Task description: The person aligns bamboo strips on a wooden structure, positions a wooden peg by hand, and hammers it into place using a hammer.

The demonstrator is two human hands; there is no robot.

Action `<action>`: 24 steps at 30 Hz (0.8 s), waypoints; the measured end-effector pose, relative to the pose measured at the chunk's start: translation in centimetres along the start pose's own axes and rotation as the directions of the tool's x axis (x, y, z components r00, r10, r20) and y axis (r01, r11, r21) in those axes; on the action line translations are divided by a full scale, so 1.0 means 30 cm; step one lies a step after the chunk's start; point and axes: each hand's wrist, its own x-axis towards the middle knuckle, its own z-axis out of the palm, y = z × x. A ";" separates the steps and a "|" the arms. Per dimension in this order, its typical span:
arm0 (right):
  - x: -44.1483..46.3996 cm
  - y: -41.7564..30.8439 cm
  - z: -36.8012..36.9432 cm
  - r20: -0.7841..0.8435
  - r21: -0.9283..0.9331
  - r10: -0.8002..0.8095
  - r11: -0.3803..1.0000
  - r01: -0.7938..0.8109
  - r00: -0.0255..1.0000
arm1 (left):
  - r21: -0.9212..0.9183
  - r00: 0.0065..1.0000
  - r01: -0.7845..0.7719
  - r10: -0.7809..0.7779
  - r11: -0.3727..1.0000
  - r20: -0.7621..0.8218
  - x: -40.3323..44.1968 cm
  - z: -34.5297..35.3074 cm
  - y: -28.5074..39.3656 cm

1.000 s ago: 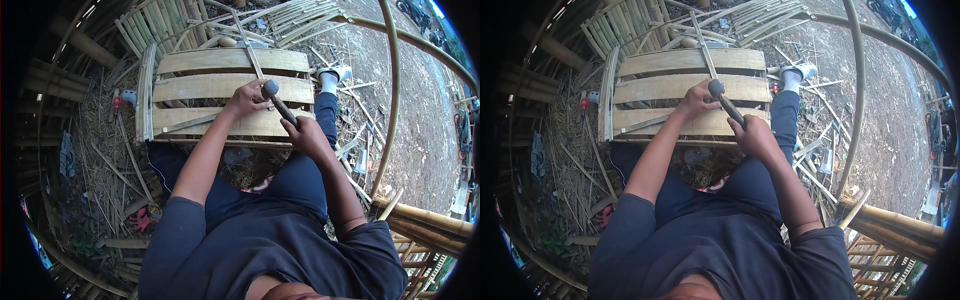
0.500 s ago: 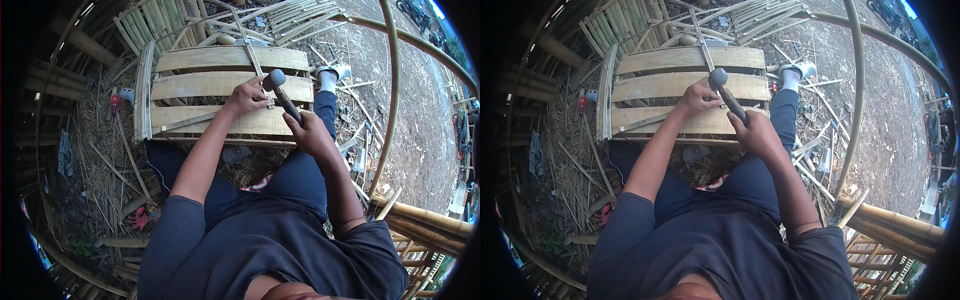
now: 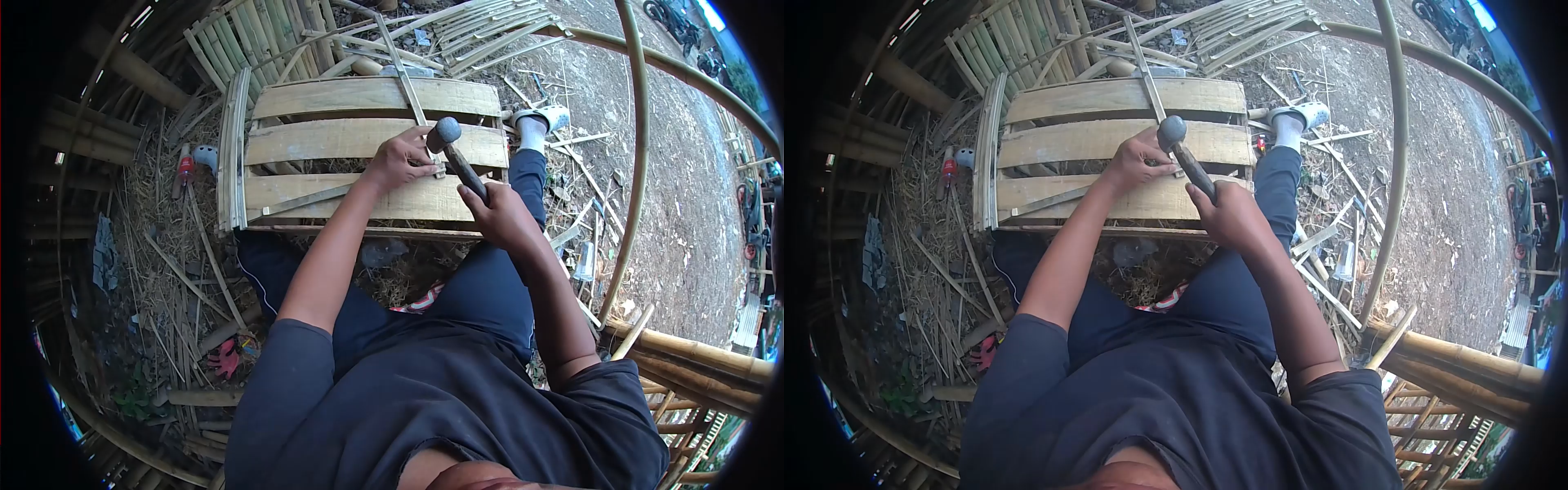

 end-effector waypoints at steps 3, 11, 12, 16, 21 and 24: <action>0.037 0.036 0.043 0.142 -0.023 0.131 0.991 -0.129 0.981 | -0.055 1.000 0.009 -0.010 0.998 -0.007 -0.009 -0.001 0.035; -0.043 -0.066 -0.069 -0.005 0.030 0.006 1.000 -0.006 1.000 | -0.004 1.000 0.028 -0.028 1.000 0.000 -0.005 -0.005 0.039; -0.036 -0.058 -0.062 -0.003 0.003 0.000 1.000 0.000 1.000 | 0.002 0.999 0.033 -0.033 0.999 0.002 -0.006 -0.008 0.038; 0.029 0.027 0.029 0.111 -0.115 0.109 0.989 -0.096 0.988 | -0.051 0.998 0.066 -0.066 0.997 0.005 -0.011 -0.012 0.069; -0.015 -0.029 -0.021 0.010 0.017 -0.038 0.999 0.038 0.999 | -0.030 0.997 0.070 -0.070 0.997 0.028 -0.008 -0.006 0.032; 0.003 -0.037 -0.028 0.023 -0.088 0.002 0.996 0.000 1.000 | 0.039 1.000 0.017 -0.018 0.999 0.011 -0.007 -0.004 0.010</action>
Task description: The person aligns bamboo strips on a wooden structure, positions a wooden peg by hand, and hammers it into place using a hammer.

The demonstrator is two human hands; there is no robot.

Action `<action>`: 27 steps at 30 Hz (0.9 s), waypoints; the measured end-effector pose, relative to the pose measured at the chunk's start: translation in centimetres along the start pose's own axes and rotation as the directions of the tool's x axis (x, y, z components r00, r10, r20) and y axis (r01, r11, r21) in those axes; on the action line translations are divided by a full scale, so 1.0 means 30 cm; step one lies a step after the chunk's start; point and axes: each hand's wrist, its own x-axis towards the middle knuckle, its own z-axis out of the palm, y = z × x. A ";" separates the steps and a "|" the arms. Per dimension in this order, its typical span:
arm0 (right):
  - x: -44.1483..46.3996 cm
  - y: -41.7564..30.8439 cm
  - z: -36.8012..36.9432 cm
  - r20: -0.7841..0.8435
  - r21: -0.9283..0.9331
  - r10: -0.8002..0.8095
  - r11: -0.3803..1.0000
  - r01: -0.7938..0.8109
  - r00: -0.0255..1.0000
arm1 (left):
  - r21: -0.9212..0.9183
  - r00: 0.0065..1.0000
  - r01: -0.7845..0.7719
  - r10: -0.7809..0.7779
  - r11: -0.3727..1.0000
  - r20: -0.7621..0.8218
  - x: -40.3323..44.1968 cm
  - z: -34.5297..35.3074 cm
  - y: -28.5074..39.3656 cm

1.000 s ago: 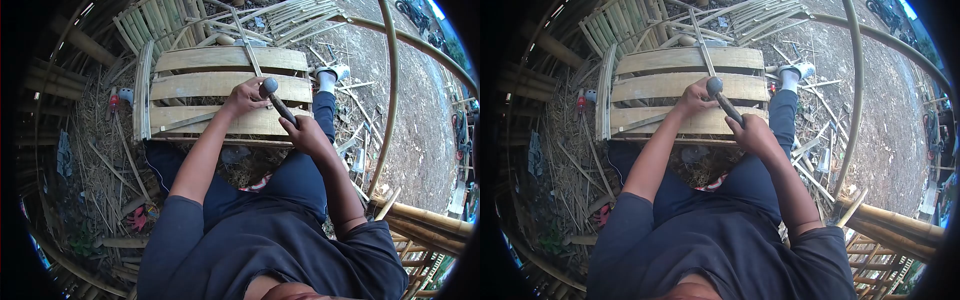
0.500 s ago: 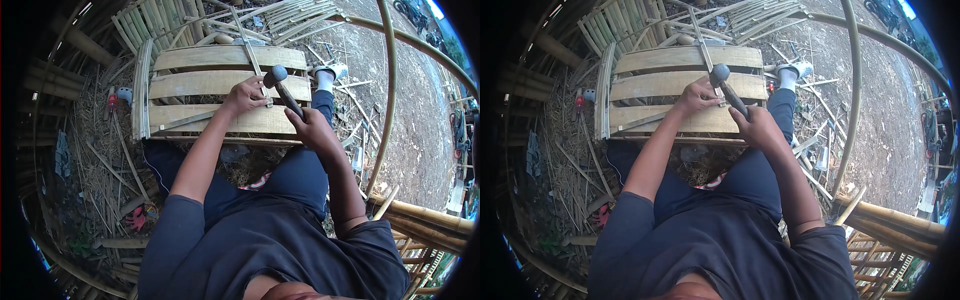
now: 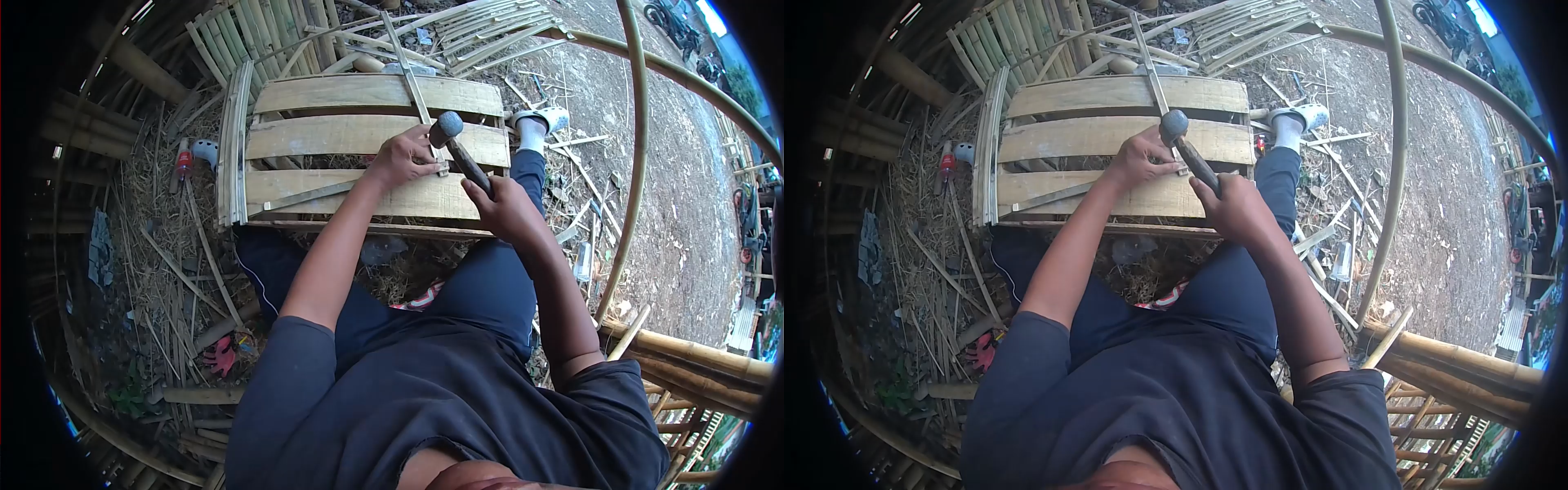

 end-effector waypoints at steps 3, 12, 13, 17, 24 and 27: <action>0.032 0.060 0.046 0.053 -0.086 0.024 0.996 -0.019 0.998 | -0.077 0.998 0.063 -0.064 0.995 -0.009 -0.009 0.002 0.028; -0.035 0.094 -0.030 0.039 0.310 0.159 0.937 -0.164 0.986 | -0.116 0.991 0.123 -0.116 0.986 0.065 0.002 -0.024 0.031; -0.038 0.098 -0.036 0.042 0.336 0.176 0.924 -0.180 0.983 | -0.123 0.991 0.129 -0.123 0.984 0.061 0.003 -0.029 0.039; -0.039 0.130 -0.030 0.050 0.295 0.201 0.933 -0.206 0.978 | -0.163 0.996 0.091 -0.089 0.983 0.020 0.001 -0.008 0.007; -0.035 0.133 -0.005 0.110 0.290 0.200 0.930 -0.224 0.974 | -0.069 0.989 0.138 -0.134 0.988 0.054 0.006 0.000 0.017; -0.015 0.126 0.010 0.097 0.252 0.158 0.951 -0.177 0.983 | 0.018 0.999 0.049 -0.049 0.999 -0.008 0.003 0.016 0.012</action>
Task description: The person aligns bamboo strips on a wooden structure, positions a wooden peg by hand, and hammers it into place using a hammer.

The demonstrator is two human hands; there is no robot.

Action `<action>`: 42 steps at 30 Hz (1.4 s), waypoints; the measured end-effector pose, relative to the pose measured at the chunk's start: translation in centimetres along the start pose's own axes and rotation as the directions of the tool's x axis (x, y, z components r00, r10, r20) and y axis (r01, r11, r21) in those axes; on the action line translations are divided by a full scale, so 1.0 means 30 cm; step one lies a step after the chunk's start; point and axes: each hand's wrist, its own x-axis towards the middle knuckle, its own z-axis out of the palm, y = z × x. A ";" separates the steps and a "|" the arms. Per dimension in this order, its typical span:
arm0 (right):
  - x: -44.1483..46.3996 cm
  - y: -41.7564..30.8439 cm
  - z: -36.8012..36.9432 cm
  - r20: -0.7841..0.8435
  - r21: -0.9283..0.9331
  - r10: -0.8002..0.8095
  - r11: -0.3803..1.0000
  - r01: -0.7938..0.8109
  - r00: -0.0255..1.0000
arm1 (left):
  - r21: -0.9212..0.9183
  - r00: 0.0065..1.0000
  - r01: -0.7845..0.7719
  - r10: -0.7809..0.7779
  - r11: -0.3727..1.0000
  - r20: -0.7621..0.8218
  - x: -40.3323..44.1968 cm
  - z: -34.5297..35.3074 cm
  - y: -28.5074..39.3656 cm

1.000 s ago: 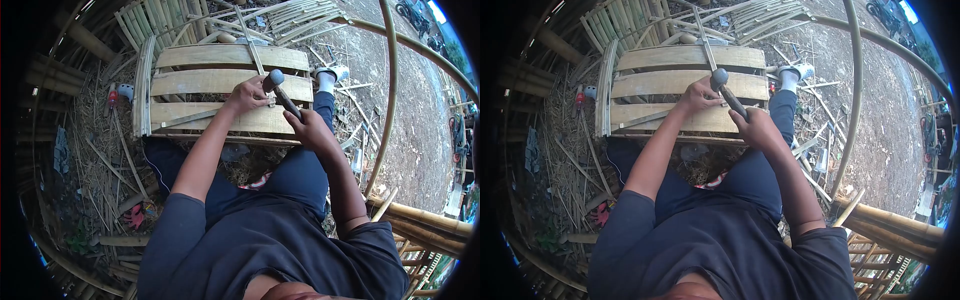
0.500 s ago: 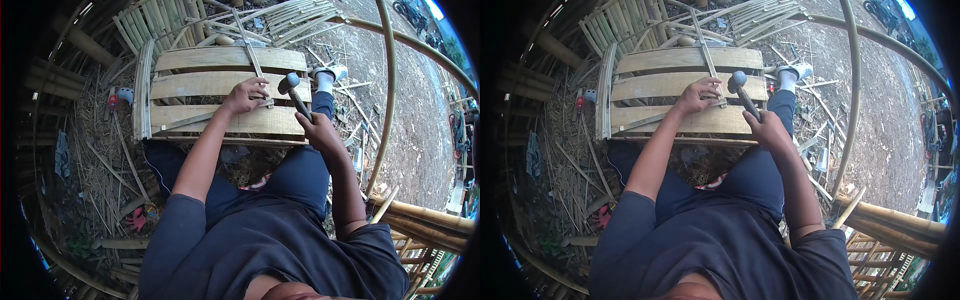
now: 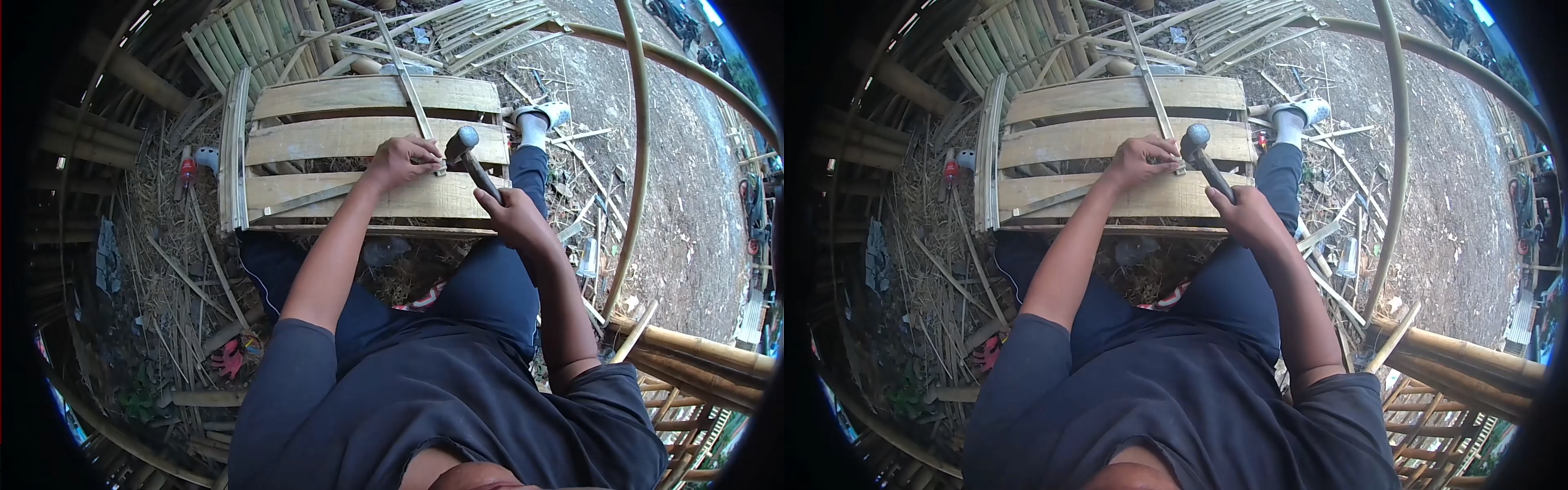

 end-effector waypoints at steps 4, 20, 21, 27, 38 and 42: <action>-0.018 -0.047 -0.008 -0.010 -0.029 -0.092 0.995 0.092 0.996 | -0.012 1.000 -0.008 0.008 1.000 0.029 -0.003 -0.005 0.026; -0.040 -0.068 0.037 -0.081 -0.194 -0.146 0.973 0.128 0.986 | 0.062 0.997 0.076 -0.076 0.995 0.001 -0.013 0.000 0.027; 0.001 -0.035 0.061 -0.059 -0.255 -0.128 0.961 0.109 0.990 | 0.063 0.999 0.028 -0.027 0.998 -0.029 -0.013 0.005 0.020; -0.045 -0.064 0.048 -0.117 -0.194 -0.220 0.961 0.195 0.968 | 0.102 0.999 0.040 -0.042 0.994 0.016 -0.019 -0.009 0.037; -0.073 -0.086 0.073 -0.099 -0.260 -0.252 0.940 0.219 0.963 | 0.080 0.987 0.159 -0.160 0.984 -0.003 -0.014 -0.013 0.076; -0.058 -0.075 0.092 -0.152 -0.265 -0.239 0.944 0.194 0.959 | 0.092 0.978 0.193 -0.199 0.977 0.064 -0.009 -0.015 0.049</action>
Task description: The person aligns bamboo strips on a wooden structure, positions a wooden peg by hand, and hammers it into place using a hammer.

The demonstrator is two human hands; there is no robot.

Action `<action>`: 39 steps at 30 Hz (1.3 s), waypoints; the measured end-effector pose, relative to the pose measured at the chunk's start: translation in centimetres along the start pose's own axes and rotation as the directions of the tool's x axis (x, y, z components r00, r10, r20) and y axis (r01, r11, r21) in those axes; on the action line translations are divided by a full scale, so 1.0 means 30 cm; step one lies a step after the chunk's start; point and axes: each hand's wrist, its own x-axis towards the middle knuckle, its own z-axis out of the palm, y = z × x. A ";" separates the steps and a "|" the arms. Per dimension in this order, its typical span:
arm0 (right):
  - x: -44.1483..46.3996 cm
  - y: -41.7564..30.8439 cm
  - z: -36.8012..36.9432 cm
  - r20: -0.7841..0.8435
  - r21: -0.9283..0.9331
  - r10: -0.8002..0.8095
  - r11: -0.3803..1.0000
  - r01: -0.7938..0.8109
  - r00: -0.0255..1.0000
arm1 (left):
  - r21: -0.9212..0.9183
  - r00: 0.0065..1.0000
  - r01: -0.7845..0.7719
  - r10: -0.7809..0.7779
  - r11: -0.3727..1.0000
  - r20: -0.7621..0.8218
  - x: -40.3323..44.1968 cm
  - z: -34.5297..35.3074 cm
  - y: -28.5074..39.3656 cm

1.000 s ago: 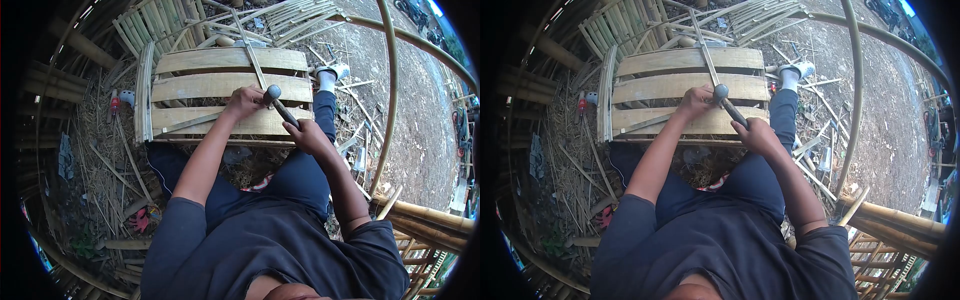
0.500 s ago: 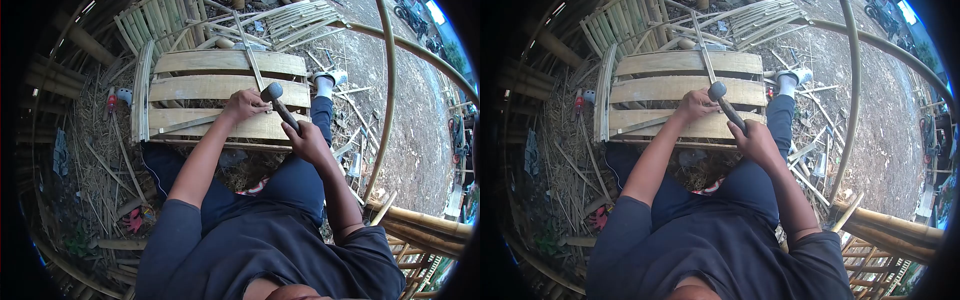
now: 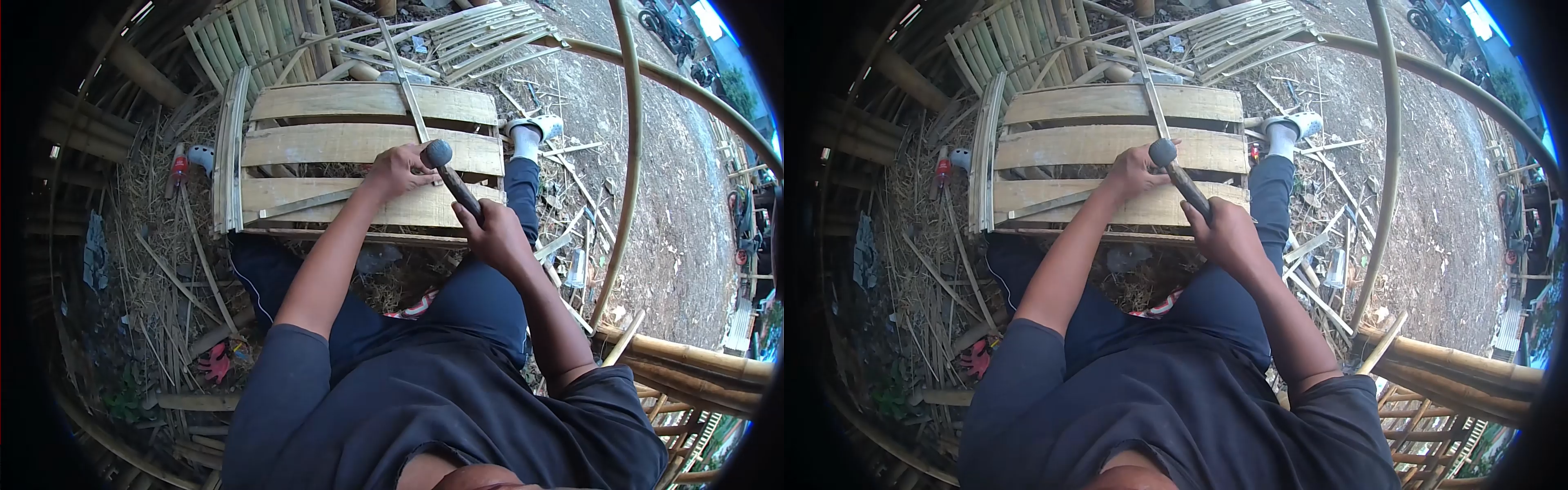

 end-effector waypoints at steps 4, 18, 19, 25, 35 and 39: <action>0.024 0.050 0.051 0.049 0.037 0.071 0.997 -0.073 0.996 | -0.052 0.981 -0.196 0.195 0.979 -0.025 0.018 0.010 -0.036; -0.037 -0.012 0.025 -0.031 0.110 0.035 0.993 -0.031 0.999 | -0.030 0.995 -0.096 0.095 0.995 -0.045 0.007 -0.001 0.005; -0.055 -0.027 0.020 -0.051 0.116 0.036 0.993 -0.030 0.998 | -0.027 0.995 -0.096 0.095 0.995 -0.040 0.004 0.005 -0.004; -0.002 0.033 0.067 -0.012 0.006 0.067 0.998 -0.067 0.998 | -0.041 0.975 -0.221 0.219 0.974 -0.034 0.022 0.012 -0.054; 0.013 0.022 0.041 0.003 -0.041 0.040 0.998 -0.040 0.999 | -0.011 0.962 -0.270 0.269 0.963 -0.051 0.023 0.028 -0.074; 0.034 0.032 0.020 0.031 -0.010 0.098 0.995 -0.098 0.995 | -0.150 0.988 -0.149 0.155 0.977 0.025 0.015 0.007 -0.057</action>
